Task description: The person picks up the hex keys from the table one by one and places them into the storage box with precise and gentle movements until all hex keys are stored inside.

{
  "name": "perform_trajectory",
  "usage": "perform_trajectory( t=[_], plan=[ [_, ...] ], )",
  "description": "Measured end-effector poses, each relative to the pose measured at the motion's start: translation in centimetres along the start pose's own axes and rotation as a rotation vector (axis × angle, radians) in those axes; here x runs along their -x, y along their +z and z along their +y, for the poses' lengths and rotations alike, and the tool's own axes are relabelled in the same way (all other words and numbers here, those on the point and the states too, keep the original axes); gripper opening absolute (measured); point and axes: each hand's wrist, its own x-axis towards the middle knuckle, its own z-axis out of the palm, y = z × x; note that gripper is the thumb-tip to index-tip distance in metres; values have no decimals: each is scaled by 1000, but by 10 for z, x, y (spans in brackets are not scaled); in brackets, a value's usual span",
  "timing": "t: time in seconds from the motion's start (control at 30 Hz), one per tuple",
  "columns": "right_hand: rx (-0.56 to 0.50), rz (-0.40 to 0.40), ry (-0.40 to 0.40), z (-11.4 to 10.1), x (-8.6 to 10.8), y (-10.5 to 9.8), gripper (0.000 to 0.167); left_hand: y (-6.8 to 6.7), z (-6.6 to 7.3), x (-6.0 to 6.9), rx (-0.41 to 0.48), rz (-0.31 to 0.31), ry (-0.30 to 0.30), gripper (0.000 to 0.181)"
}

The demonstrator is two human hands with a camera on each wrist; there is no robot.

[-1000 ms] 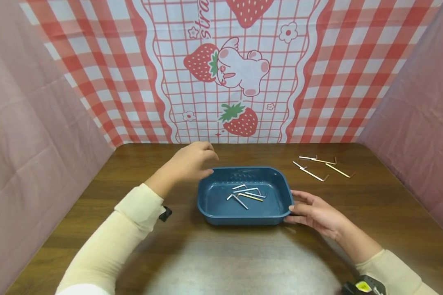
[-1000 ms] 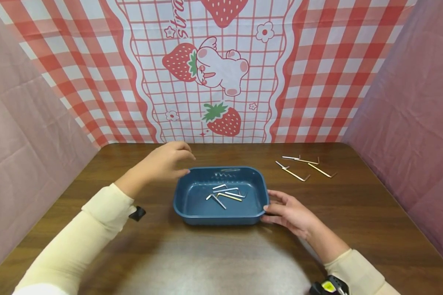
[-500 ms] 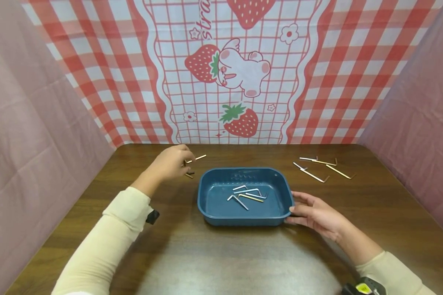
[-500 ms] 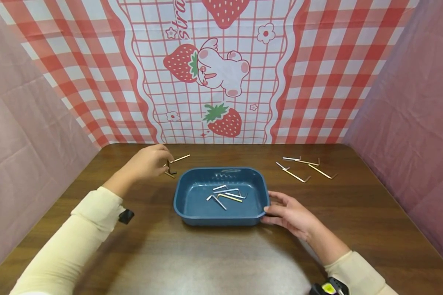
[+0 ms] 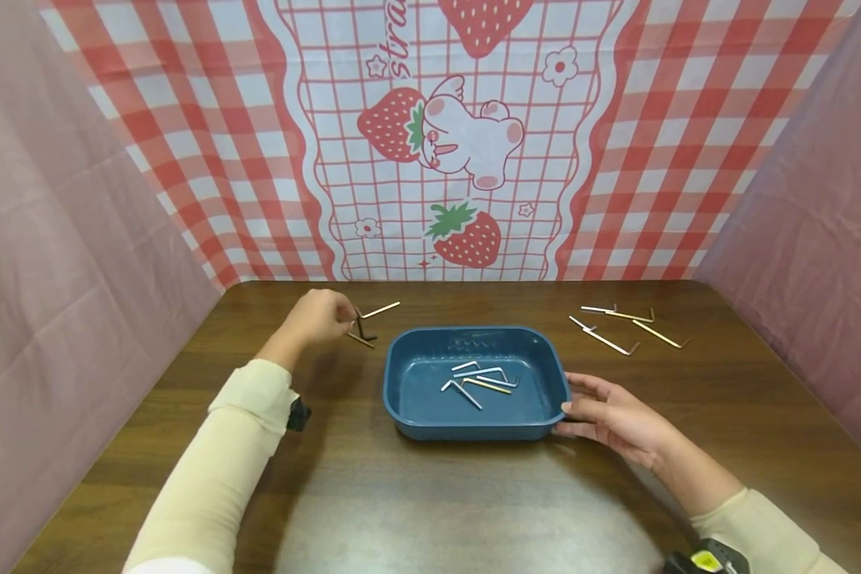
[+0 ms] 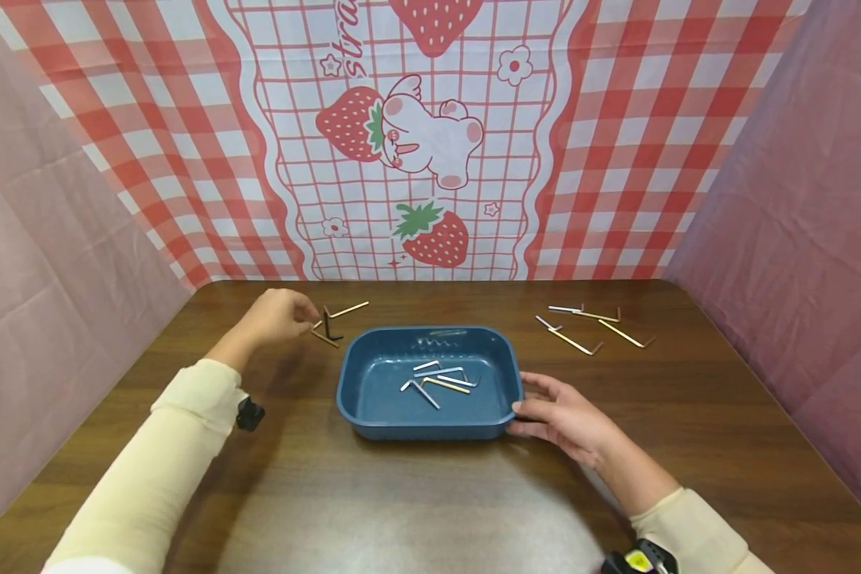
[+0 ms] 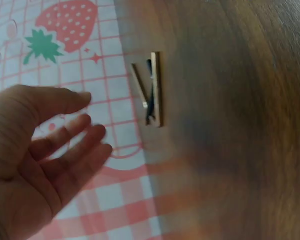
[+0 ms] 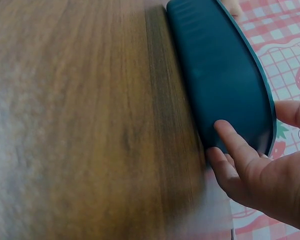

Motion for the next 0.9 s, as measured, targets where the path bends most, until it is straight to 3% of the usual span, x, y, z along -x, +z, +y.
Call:
perform_trajectory(
  t=[0.17, 0.43, 0.63, 0.9],
  plan=[
    [-2, 2, 5, 0, 1, 0, 75, 9, -8, -4, 42, -65, -191, 18],
    [4, 4, 10, 0, 0, -1, 75, 27, -21, -15, 234, -101, -442, 24],
    [8, -4, 0, 1, 0, -2, 75, 33, -22, -27, 240, -103, -521, 23],
    [12, 10, 22, 1, 0, -2, 74, 37, -20, -39, 85, -118, -543, 9]
  ],
)
